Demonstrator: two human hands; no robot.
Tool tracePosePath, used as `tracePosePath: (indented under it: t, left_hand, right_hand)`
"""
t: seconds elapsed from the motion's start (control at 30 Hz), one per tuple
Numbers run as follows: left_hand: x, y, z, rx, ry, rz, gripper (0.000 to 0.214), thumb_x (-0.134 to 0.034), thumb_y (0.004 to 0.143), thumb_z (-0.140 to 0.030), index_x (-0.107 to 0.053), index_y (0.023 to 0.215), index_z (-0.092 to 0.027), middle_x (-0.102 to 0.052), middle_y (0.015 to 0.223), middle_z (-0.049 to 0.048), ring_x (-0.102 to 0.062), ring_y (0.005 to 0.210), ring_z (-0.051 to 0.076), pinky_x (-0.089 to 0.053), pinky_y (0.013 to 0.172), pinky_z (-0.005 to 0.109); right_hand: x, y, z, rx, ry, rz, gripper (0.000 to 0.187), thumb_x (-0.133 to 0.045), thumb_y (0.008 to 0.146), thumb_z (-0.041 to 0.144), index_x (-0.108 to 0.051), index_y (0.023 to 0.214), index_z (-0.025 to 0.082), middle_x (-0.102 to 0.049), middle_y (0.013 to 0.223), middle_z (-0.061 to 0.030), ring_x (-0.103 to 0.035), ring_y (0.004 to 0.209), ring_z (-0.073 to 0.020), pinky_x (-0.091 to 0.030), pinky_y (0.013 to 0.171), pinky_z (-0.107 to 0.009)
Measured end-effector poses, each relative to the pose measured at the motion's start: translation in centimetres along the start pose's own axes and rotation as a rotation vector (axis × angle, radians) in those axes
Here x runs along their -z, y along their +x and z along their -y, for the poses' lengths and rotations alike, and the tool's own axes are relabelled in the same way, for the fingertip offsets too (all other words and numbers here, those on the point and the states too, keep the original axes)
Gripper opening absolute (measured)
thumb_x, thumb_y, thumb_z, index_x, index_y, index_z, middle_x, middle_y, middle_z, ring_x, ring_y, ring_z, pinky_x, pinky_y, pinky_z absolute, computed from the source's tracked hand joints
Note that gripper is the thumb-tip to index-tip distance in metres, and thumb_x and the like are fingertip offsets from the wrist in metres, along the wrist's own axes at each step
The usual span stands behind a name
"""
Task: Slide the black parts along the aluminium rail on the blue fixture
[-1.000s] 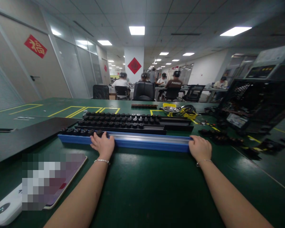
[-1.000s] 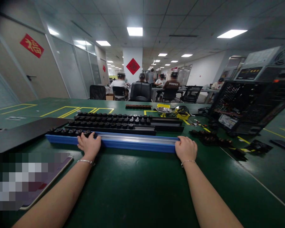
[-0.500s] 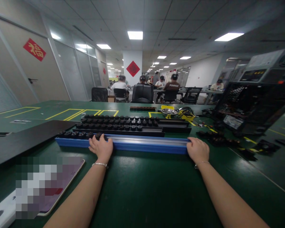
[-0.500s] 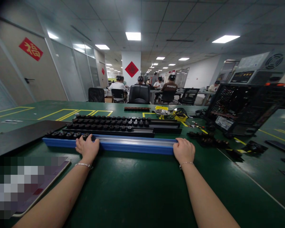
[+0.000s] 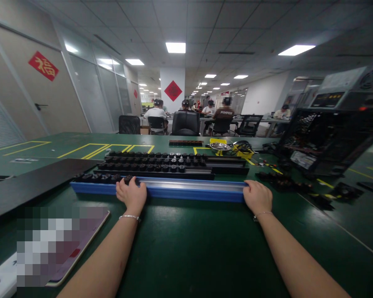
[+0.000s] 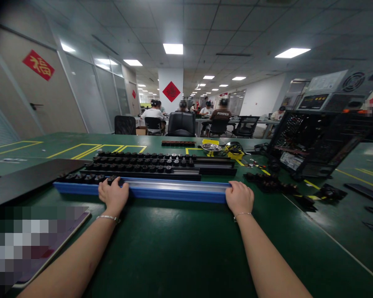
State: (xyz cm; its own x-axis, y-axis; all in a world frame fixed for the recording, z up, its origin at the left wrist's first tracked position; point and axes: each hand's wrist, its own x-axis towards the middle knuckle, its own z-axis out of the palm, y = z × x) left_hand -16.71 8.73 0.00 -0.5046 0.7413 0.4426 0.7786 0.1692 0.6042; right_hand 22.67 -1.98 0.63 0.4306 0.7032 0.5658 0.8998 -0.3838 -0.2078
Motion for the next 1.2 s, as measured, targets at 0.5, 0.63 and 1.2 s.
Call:
tracePosePath:
  t: [0.5, 0.63, 1.2]
  left_hand:
    - [0.19, -0.64, -0.6, -0.054, -0.033, 0.01, 0.038, -0.049, 0.078, -0.029, -0.064, 0.11, -0.015, -0.041, 0.134, 0.0162, -0.027, 0.132, 0.032, -0.025, 0.107, 0.047]
    - [0.2, -0.59, -0.59, -0.056, -0.035, -0.003, 0.037, -0.049, 0.078, -0.029, -0.065, 0.109, -0.016, -0.043, 0.132, 0.0156, -0.029, 0.131, 0.032, -0.026, 0.107, 0.047]
    - [0.3, -0.59, -0.55, -0.076, -0.073, 0.001, 0.033, -0.047, 0.078, -0.026, -0.068, 0.101, -0.02, -0.046, 0.126, 0.0132, -0.035, 0.123, 0.03, -0.03, 0.103, 0.046]
  right_hand:
    - [0.24, 0.02, 0.1, -0.013, -0.014, 0.033, 0.041, -0.033, 0.081, 0.023, -0.065, 0.106, 0.016, -0.065, 0.112, -0.0074, -0.054, 0.108, -0.023, -0.036, 0.092, -0.037]
    - [0.2, 0.07, 0.07, -0.012, -0.01, 0.032, 0.041, -0.034, 0.081, 0.023, -0.065, 0.106, 0.016, -0.064, 0.112, -0.0075, -0.053, 0.109, -0.0229, -0.036, 0.093, -0.037]
    - [0.42, 0.09, 0.21, -0.024, 0.0, 0.06, 0.043, -0.031, 0.082, 0.025, -0.064, 0.107, 0.016, -0.063, 0.114, -0.0077, -0.052, 0.11, -0.0233, -0.035, 0.093, -0.039]
